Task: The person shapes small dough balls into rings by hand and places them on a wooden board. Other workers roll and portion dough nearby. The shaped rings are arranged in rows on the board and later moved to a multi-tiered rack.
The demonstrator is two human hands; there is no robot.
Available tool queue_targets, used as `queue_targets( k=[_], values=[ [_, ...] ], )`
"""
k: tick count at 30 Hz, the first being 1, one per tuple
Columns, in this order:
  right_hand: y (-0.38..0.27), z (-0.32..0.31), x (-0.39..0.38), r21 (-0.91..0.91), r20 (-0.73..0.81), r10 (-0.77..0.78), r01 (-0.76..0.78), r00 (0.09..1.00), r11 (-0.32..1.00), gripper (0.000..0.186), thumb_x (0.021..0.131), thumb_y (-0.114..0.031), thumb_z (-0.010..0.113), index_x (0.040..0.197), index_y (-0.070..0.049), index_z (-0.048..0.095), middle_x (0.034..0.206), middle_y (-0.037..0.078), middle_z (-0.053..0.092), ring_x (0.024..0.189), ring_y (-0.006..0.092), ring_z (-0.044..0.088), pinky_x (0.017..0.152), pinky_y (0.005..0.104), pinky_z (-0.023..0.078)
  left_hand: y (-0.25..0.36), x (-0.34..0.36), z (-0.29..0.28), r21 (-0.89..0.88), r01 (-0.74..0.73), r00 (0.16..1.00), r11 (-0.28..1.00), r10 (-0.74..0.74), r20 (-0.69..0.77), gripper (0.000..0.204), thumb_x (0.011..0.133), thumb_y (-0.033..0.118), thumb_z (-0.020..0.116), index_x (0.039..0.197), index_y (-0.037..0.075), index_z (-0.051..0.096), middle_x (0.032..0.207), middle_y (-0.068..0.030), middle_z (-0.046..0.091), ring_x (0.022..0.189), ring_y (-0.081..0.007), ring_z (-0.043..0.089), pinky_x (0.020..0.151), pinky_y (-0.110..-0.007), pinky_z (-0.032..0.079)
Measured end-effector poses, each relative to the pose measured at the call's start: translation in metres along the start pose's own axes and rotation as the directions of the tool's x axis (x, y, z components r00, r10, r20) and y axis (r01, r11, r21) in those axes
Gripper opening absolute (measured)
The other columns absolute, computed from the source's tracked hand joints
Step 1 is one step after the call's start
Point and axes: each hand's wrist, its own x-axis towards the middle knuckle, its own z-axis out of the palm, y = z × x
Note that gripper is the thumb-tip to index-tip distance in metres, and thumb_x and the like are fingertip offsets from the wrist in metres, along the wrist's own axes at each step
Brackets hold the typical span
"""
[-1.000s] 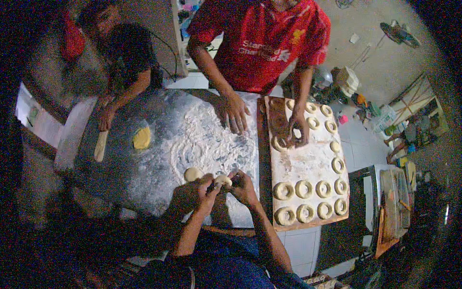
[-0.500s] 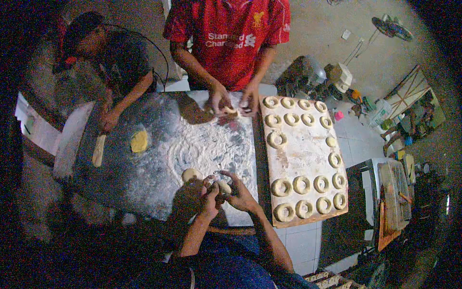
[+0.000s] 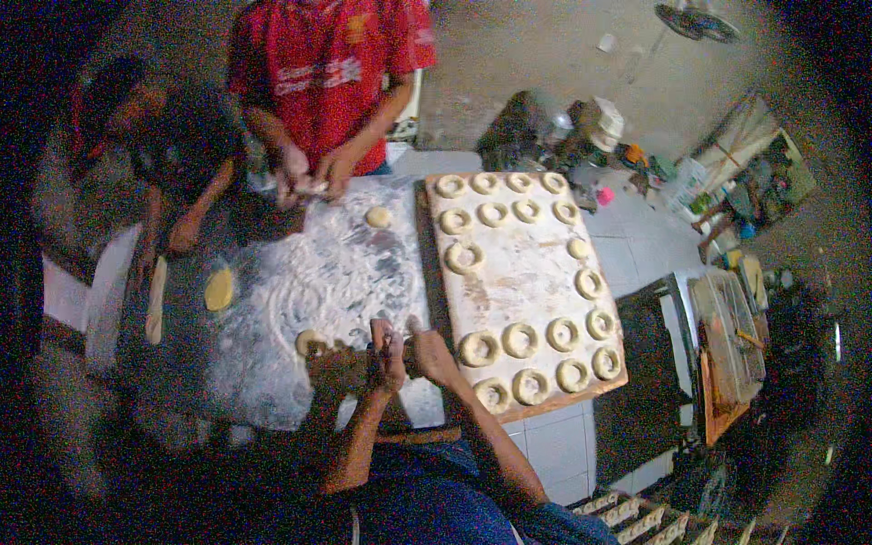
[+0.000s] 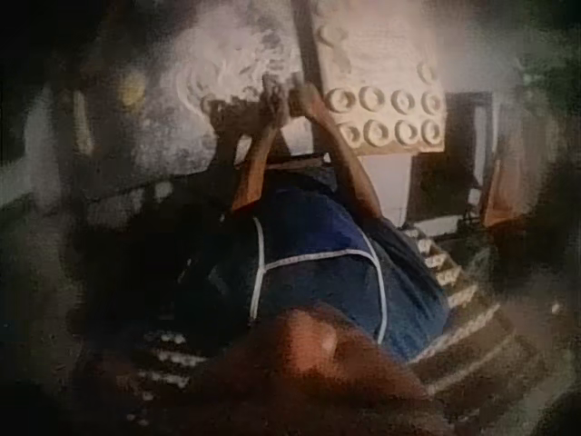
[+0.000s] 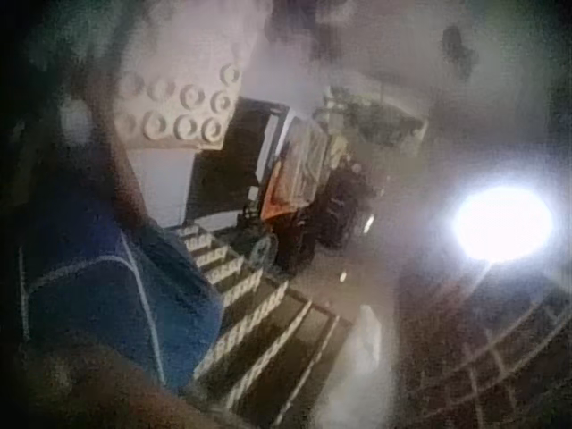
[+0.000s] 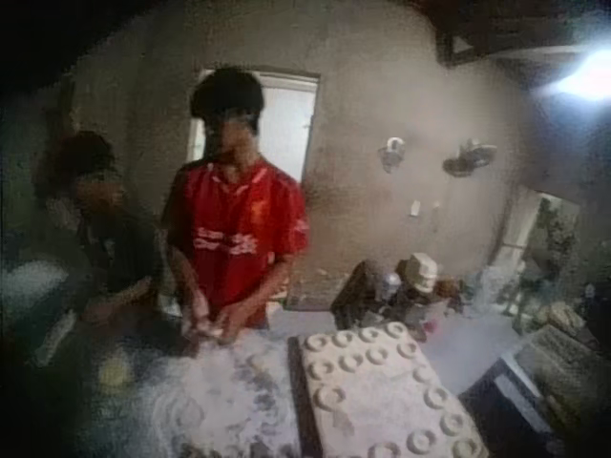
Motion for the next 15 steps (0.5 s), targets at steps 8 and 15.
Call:
queue_targets(
  k=[8, 15],
  values=[
    [-0.003, -0.069, -0.002, -0.024, -0.198, 0.290, -0.300, 0.936, 0.954, 0.074, 0.095, -0.058, 0.031, 0.074, 0.007, 0.060, 0.059, 0.020, 0.056, 0.056, 0.0319, 0.053, 0.059, 0.0428, 0.042, -0.029, 0.027, 0.090, -0.209, 0.125, 0.989, 0.970, -0.140, -0.057, 0.038, 0.096, 0.037, 0.041, 0.082, 0.003, 0.046, 0.076, -0.0096, 0.041, 0.072, -0.0208, 0.046, 0.069, -0.038, 0.041],
    [0.010, -0.132, -0.024, -0.035, -0.273, 0.083, -0.096, 0.958, 0.995, 0.070, 0.096, -0.053, 0.036, 0.061, 0.006, 0.050, 0.048, 0.013, 0.040, 0.049, 0.0244, 0.040, 0.051, 0.0433, 0.035, -0.047, 0.037, 0.159, -0.810, 0.061, 0.993, 0.583, 0.044, 0.107, 0.039, 0.099, 0.044, 0.042, 0.095, 0.008, 0.055, 0.074, -0.0022, 0.052, 0.064, -0.0164, 0.052, 0.060, -0.032, 0.044]
  ],
)
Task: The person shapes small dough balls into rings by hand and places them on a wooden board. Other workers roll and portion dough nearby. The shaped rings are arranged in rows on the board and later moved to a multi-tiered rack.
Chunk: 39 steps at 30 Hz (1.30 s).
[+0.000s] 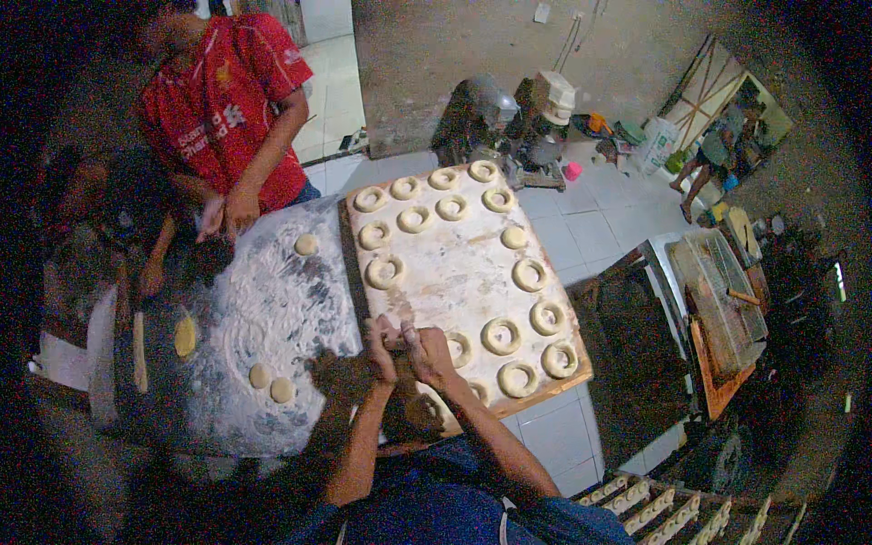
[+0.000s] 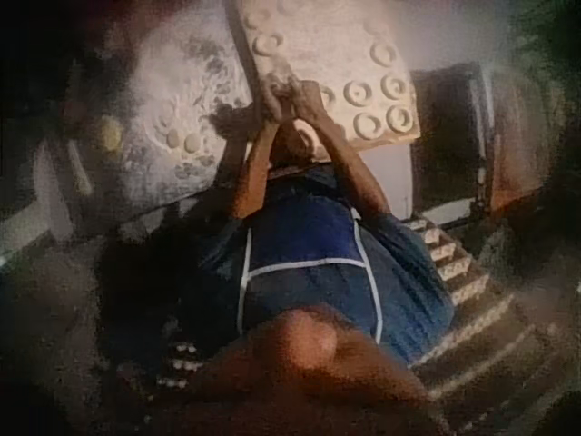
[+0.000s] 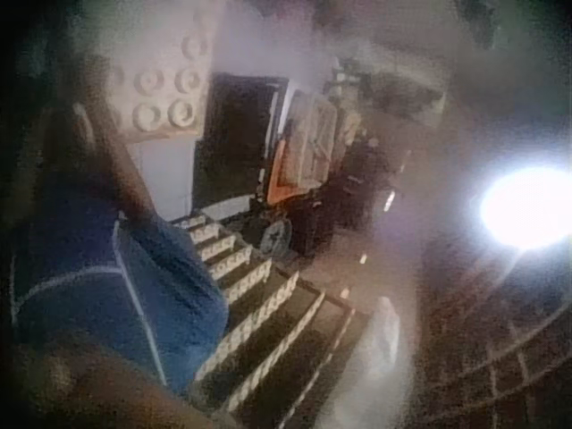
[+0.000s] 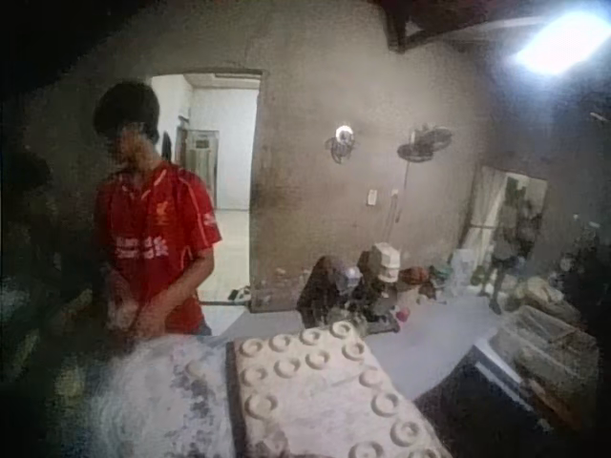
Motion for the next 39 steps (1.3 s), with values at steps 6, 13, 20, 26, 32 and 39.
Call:
queue_targets(
  k=[6, 13, 20, 26, 32, 39],
  values=[
    [-0.018, -0.056, -0.001, 0.145, -0.149, 0.021, 0.001, 0.989, 0.989, 0.075, 0.095, -0.060, 0.025, 0.061, 0.003, 0.047, 0.049, 0.014, 0.040, 0.048, 0.0270, 0.039, 0.051, 0.0430, 0.034, -0.038, 0.015, 0.031, 0.510, -0.174, 0.984, 0.842, 0.160, 0.072, 0.045, 0.101, 0.042, 0.035, 0.095, 0.004, 0.058, 0.078, -0.0062, 0.059, 0.067, -0.0211, 0.055, 0.062, -0.036, 0.045],
    [0.038, -0.093, 0.019, 0.112, -0.041, -0.083, 0.087, 0.996, 0.990, 0.082, 0.094, -0.065, 0.017, 0.062, 0.002, 0.052, 0.053, 0.019, 0.048, 0.050, 0.0269, 0.047, 0.055, 0.0430, 0.039, -0.064, 0.034, 0.086, 0.293, 0.216, 0.974, 0.931, -0.183, -0.136, 0.047, 0.100, 0.041, 0.035, 0.073, 0.003, 0.044, 0.059, -0.0062, 0.041, 0.057, -0.0149, 0.043, 0.054, -0.030, 0.036],
    [0.053, -0.144, 0.034, -0.035, 0.040, -0.055, 0.056, 0.998, 0.998, 0.075, 0.096, -0.057, 0.028, 0.076, 0.005, 0.067, 0.057, 0.023, 0.054, 0.054, 0.0373, 0.056, 0.053, 0.0439, 0.043, -0.076, 0.054, 0.125, 0.766, -0.273, 0.962, 0.582, 0.177, 0.208, 0.049, 0.099, 0.044, 0.034, 0.077, 0.002, 0.045, 0.061, -0.0077, 0.039, 0.058, -0.0193, 0.043, 0.057, -0.036, 0.036],
    [0.091, -0.158, 0.045, 0.315, -0.042, 0.243, -0.218, 0.969, 0.924, 0.065, 0.094, -0.054, 0.040, 0.085, 0.005, 0.067, 0.064, 0.015, 0.061, 0.060, 0.0238, 0.058, 0.062, 0.0375, 0.046, -0.098, 0.067, 0.141, 0.894, 0.023, 0.995, 0.448, -0.100, 0.025, 0.044, 0.098, 0.041, 0.035, 0.107, 0.001, 0.051, 0.102, -0.0199, 0.053, 0.091, -0.0320, 0.051, 0.081, -0.043, 0.040],
    [0.057, -0.180, 0.057, -0.054, -0.124, 0.012, -0.019, 0.992, 0.998, 0.030, 0.078, -0.014, 0.070, 0.100, 0.002, 0.057, 0.078, 0.014, 0.063, 0.073, 0.0253, 0.061, 0.065, 0.0389, 0.047, -0.125, 0.117, 0.100, 0.967, 0.008, 0.997, 0.254, 0.068, -0.026, 0.036, 0.097, 0.028, 0.040, 0.111, -0.003, 0.052, 0.111, -0.0271, 0.056, 0.099, -0.0439, 0.053, 0.081, -0.048, 0.044],
    [0.080, -0.178, -0.005, -0.394, -0.174, -0.091, 0.015, 0.981, 0.919, 0.066, 0.073, -0.015, 0.077, 0.129, -0.004, 0.043, 0.095, 0.019, 0.059, 0.075, 0.0340, 0.061, 0.066, 0.0419, 0.049, -0.057, 0.098, 0.152, 0.938, -0.260, 0.966, -0.229, -0.074, 0.249, 0.020, 0.086, 0.022, 0.061, 0.099, 0.008, 0.061, 0.093, -0.0148, 0.064, 0.090, -0.0353, 0.061, 0.076, -0.046, 0.048]
  ],
)
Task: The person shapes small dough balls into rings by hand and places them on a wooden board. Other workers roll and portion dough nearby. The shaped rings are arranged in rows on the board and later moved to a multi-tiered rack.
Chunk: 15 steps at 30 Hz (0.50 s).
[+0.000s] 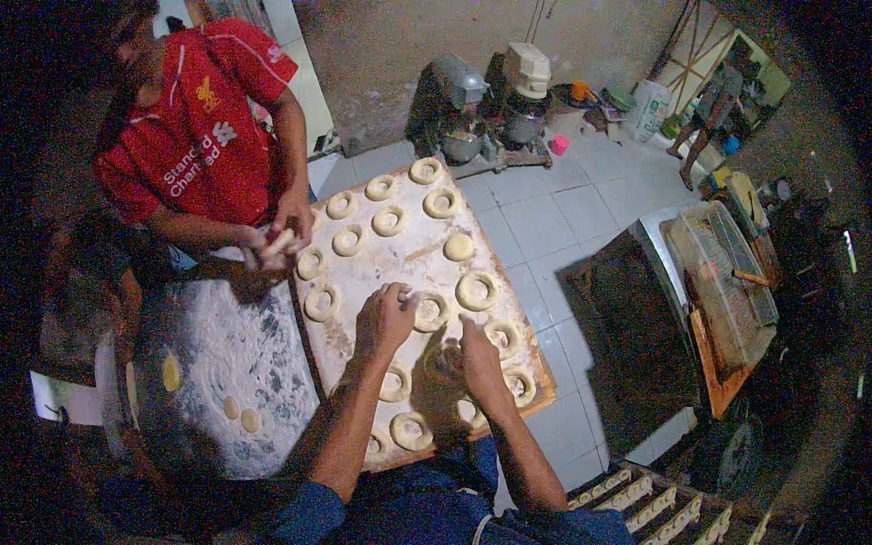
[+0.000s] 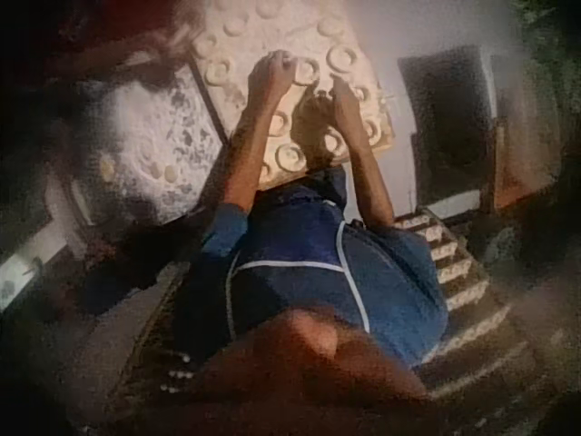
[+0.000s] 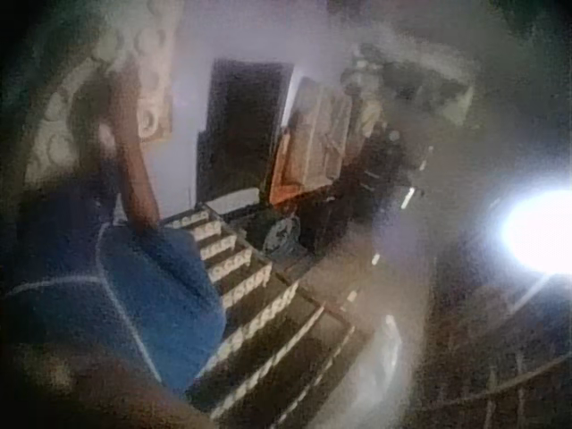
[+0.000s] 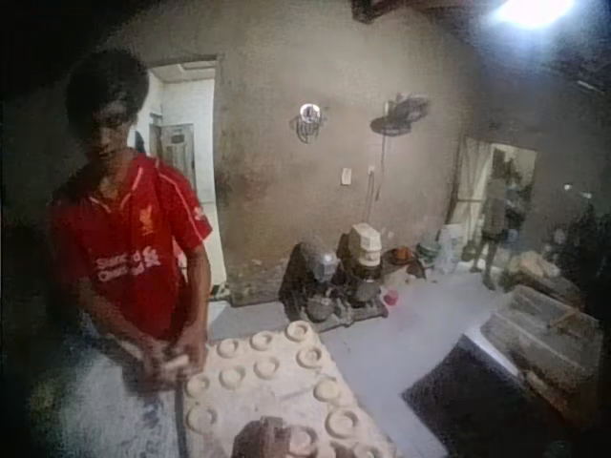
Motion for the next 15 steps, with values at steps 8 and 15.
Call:
queue_targets(
  k=[8, 15],
  values=[
    [-0.048, -0.013, -0.045, 0.235, 0.193, 0.027, -0.073, 0.981, 0.969, 0.049, 0.078, -0.006, 0.074, 0.123, -0.006, 0.051, 0.084, 0.006, 0.051, 0.069, 0.0151, 0.052, 0.063, 0.0292, 0.048, -0.013, -0.062, -0.007, -0.298, -0.045, 0.993, 0.953, 0.011, -0.114, 0.035, 0.076, 0.020, 0.073, 0.104, 0.004, 0.059, 0.102, -0.0158, 0.058, 0.098, -0.0351, 0.055, 0.085, -0.043, 0.044],
    [-0.085, -0.011, -0.105, 0.557, 0.322, 0.233, -0.383, 0.917, 0.736, 0.041, 0.074, 0.010, 0.043, 0.112, 0.002, 0.056, 0.082, 0.008, 0.063, 0.079, 0.0159, 0.064, 0.073, 0.0284, 0.054, -0.196, -0.255, -0.109, -0.334, 0.293, 0.820, 0.896, -0.415, -0.394, 0.015, 0.078, 0.006, 0.066, 0.092, 0.002, 0.062, 0.088, -0.0138, 0.063, 0.089, -0.0329, 0.060, 0.080, -0.039, 0.047]
  ],
)
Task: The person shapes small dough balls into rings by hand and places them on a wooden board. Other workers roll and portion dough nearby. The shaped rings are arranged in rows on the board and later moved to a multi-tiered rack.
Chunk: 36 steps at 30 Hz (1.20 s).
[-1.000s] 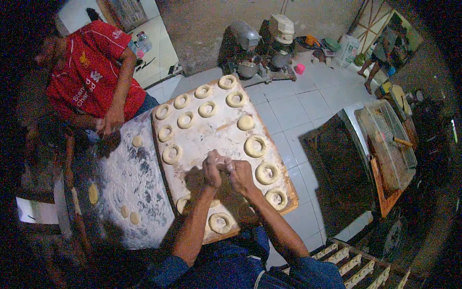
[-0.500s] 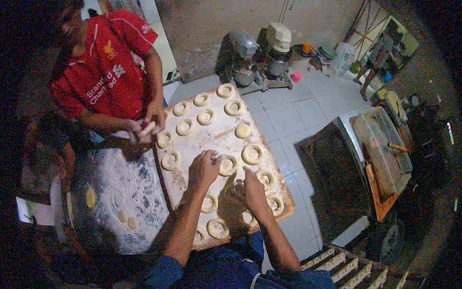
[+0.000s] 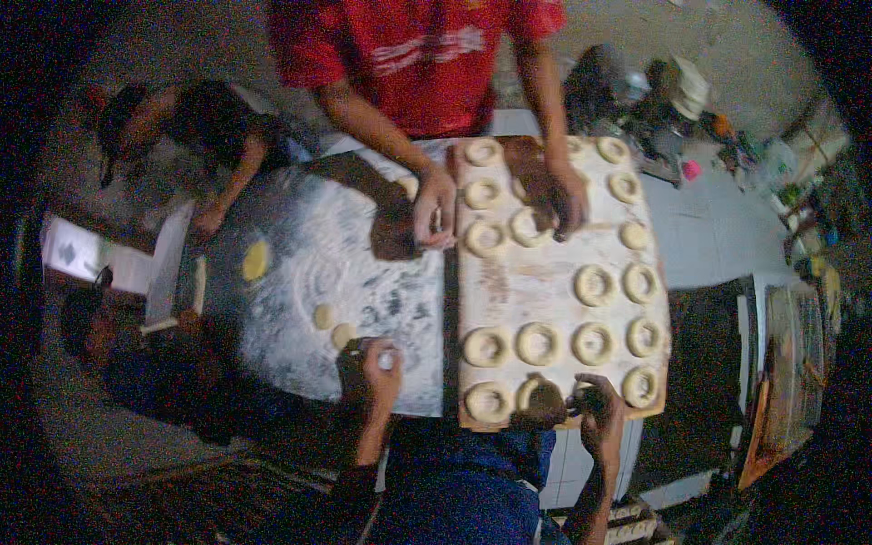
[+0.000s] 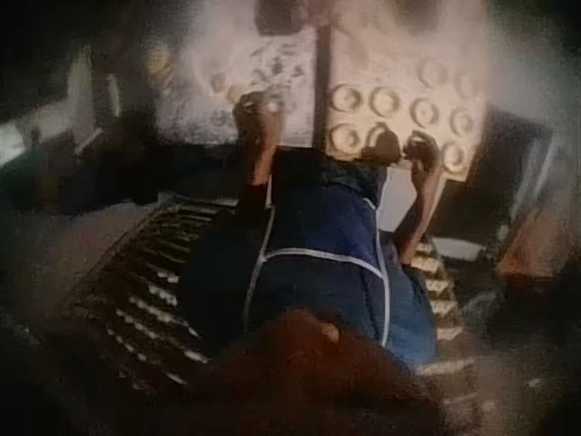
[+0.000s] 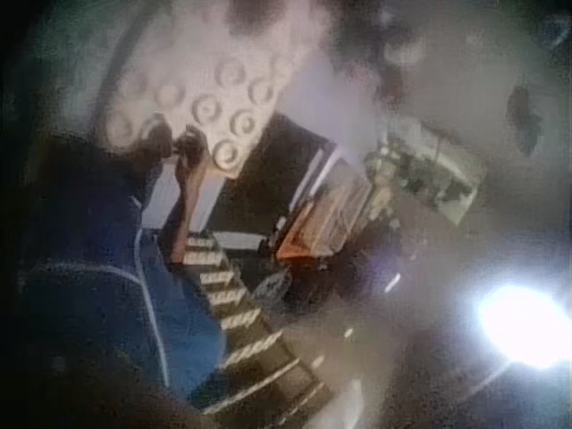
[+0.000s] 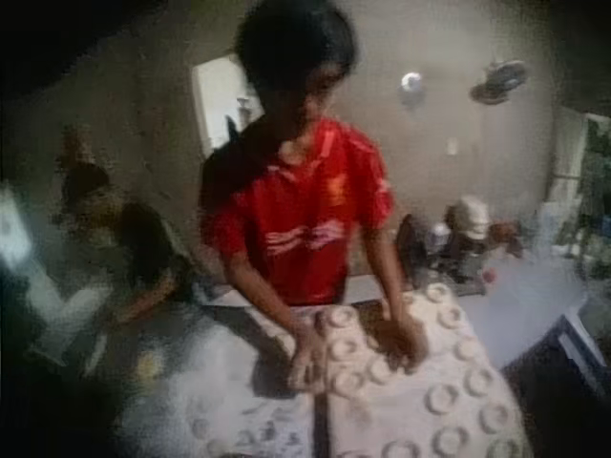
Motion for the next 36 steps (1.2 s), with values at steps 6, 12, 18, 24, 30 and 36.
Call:
queue_targets(
  k=[6, 12, 18, 24, 30, 36],
  values=[
    [-0.014, 0.090, 0.020, -0.145, 0.226, -0.044, 0.079, 0.973, 0.986, 0.049, 0.068, 0.018, 0.042, 0.110, 0.000, 0.059, 0.089, 0.011, 0.068, 0.083, 0.0171, 0.065, 0.076, 0.0295, 0.053, -0.063, 0.036, -0.096, 0.337, 0.166, 0.985, 0.927, -0.136, -0.111, 0.031, 0.079, 0.017, 0.072, 0.100, -0.001, 0.059, 0.102, -0.0215, 0.056, 0.097, -0.0386, 0.053, 0.086, -0.046, 0.042],
    [-0.038, 0.218, 0.035, -0.215, 0.546, -0.119, 0.275, 0.830, 0.937, 0.040, 0.076, 0.011, 0.052, 0.113, -0.002, 0.059, 0.091, 0.013, 0.069, 0.085, 0.0187, 0.065, 0.073, 0.0318, 0.052, -0.117, 0.042, -0.079, 0.366, 0.075, 0.993, 0.928, -0.038, -0.109, 0.041, 0.076, 0.022, 0.075, 0.103, -0.004, 0.057, 0.101, -0.0250, 0.055, 0.106, -0.0411, 0.052, 0.092, -0.055, 0.038],
    [0.028, 0.327, 0.055, -0.110, 0.444, -0.141, 0.210, 0.885, 0.971, 0.036, 0.091, -0.015, 0.063, 0.122, 0.003, 0.056, 0.106, 0.013, 0.067, 0.091, 0.0174, 0.064, 0.078, 0.0315, 0.053, -0.104, 0.042, -0.089, -0.271, 0.264, 0.952, 0.926, -0.205, 0.225, 0.034, 0.077, 0.009, 0.075, 0.104, -0.002, 0.056, 0.099, -0.0113, 0.059, 0.095, -0.0265, 0.059, 0.086, -0.038, 0.047],
    [0.020, 0.361, 0.051, 0.154, 0.453, -0.067, -0.004, 0.889, 0.988, 0.036, 0.083, -0.014, 0.073, 0.113, 0.003, 0.061, 0.101, 0.010, 0.068, 0.091, 0.0150, 0.063, 0.082, 0.0292, 0.051, -0.064, 0.044, -0.127, -0.453, 0.405, 0.903, 0.794, -0.270, 0.334, 0.035, 0.079, 0.015, 0.075, 0.107, -0.001, 0.062, 0.101, -0.0088, 0.065, 0.094, -0.0160, 0.059, 0.084, -0.030, 0.048],
    [0.029, 0.369, 0.048, 0.169, 0.269, -0.148, 0.104, 0.952, 0.980, 0.043, 0.078, -0.008, 0.077, 0.116, 0.000, 0.056, 0.091, 0.010, 0.068, 0.087, 0.0138, 0.062, 0.076, 0.0281, 0.051, -0.047, 0.047, -0.133, -0.387, 0.380, 0.895, 0.840, -0.228, 0.384, 0.028, 0.080, 0.015, 0.074, 0.100, -0.002, 0.065, 0.096, -0.0072, 0.066, 0.090, -0.0153, 0.060, 0.083, -0.030, 0.048],
    [0.006, 0.365, 0.034, 0.203, 0.366, -0.175, 0.105, 0.914, 0.974, 0.072, 0.076, 0.007, 0.064, 0.139, -0.007, 0.033, 0.093, 0.011, 0.063, 0.085, 0.0180, 0.061, 0.076, 0.0281, 0.051, -0.057, 0.032, -0.113, -0.588, 0.378, 0.925, 0.715, -0.264, 0.273, 0.029, 0.083, 0.016, 0.073, 0.106, 0.002, 0.061, 0.097, -0.0049, 0.064, 0.091, -0.0140, 0.059, 0.079, -0.029, 0.048]
  ],
)
